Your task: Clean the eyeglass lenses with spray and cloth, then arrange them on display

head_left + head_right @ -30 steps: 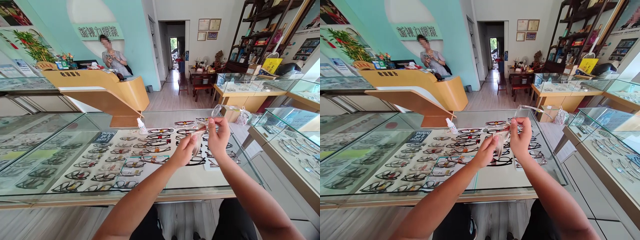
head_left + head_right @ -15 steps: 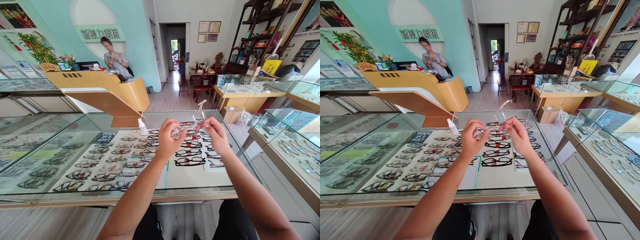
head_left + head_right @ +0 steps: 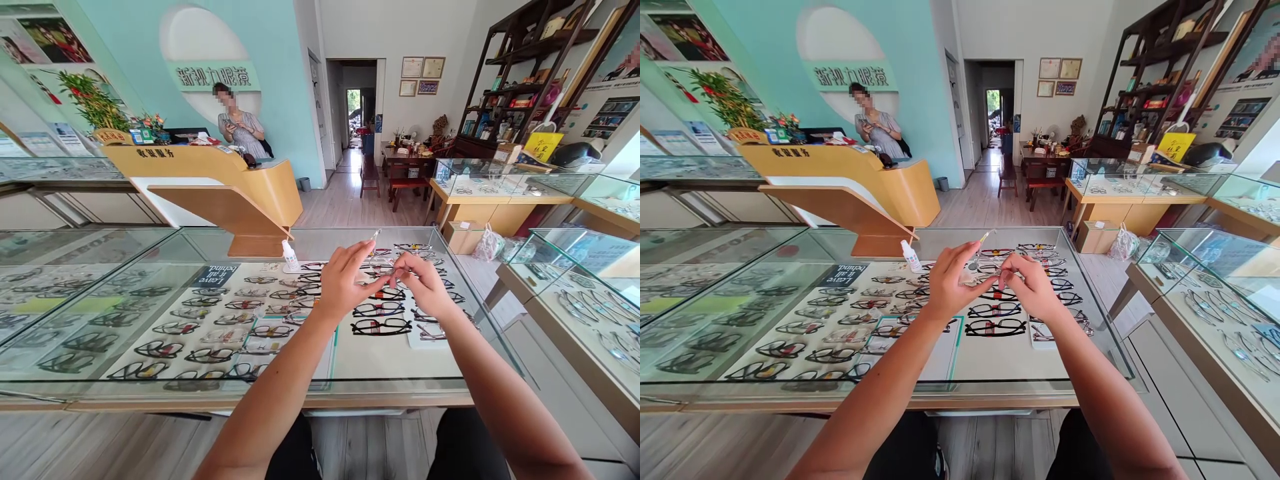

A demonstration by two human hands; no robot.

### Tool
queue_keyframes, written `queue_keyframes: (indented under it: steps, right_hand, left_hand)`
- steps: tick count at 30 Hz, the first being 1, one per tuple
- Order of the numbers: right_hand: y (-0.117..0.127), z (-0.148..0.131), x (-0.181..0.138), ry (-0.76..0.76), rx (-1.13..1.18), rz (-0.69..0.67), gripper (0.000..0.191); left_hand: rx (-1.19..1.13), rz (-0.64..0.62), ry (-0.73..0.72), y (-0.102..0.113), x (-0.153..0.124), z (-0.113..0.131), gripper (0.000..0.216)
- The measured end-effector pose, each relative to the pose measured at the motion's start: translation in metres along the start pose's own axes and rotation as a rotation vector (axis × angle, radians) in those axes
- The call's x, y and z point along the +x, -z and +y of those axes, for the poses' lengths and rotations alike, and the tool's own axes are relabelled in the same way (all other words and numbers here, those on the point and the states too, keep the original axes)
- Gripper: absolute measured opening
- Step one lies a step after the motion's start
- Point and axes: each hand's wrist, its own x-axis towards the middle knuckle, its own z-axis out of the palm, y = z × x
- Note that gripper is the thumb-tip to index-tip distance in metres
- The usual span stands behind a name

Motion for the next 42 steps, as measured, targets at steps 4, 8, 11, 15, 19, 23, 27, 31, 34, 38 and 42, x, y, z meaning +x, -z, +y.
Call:
queue_keyframes:
  steps: [4, 8, 11, 15, 19, 23, 27, 31, 34, 38, 42]
  right_hand:
    - [0.001, 0.002, 0.001, 0.035, 0.004, -0.034, 0.020]
    - [-0.002, 0.002, -0.001, 0.156, -0.112, 0.127, 0.015]
    - [-0.004, -0.001, -0.003, 0.310, -0.189, 0.382, 0.015]
    - [0.011, -0.022, 0.008, 0.469, -0.325, 0.558, 0.025]
    - [0.040, -0.071, 0.033, 0.634, -0.358, 0.548, 0.047]
    - [0.051, -0.117, 0.052, 0.661, -0.432, 0.542, 0.054]
    - [0.042, -0.129, 0.059, 0.610, -0.441, 0.619, 0.045]
    - [0.040, -0.125, 0.060, 0.536, -0.418, 0.615, 0.044]
    - [0.045, -0.126, 0.057, 0.417, -0.373, 0.573, 0.041]
    - [0.050, -0.132, 0.051, 0.276, -0.305, 0.563, 0.040]
    - [0.048, -0.133, 0.047, 0.217, -0.316, 0.576, 0.043]
  left_hand:
    - [-0.006, 0.002, -0.036, 0.000, 0.002, 0.001, 0.061]
    - [0.011, 0.087, -0.081, 0.000, 0.004, 0.006, 0.064]
    - [0.021, 0.184, -0.088, 0.003, 0.008, 0.010, 0.069]
    - [0.045, 0.281, -0.040, 0.020, 0.034, 0.013, 0.066]
    - [0.096, 0.402, 0.012, 0.049, 0.083, 0.021, 0.061]
    - [0.075, 0.509, 0.147, 0.070, 0.120, 0.037, 0.062]
    - [0.060, 0.494, 0.223, 0.081, 0.128, 0.043, 0.059]
    - [0.064, 0.356, 0.254, 0.092, 0.125, 0.041, 0.055]
    - [0.093, 0.273, 0.242, 0.099, 0.123, 0.040, 0.054]
    - [0.080, 0.234, 0.211, 0.100, 0.121, 0.040, 0.053]
    - [0.079, 0.266, 0.180, 0.097, 0.120, 0.039, 0.054]
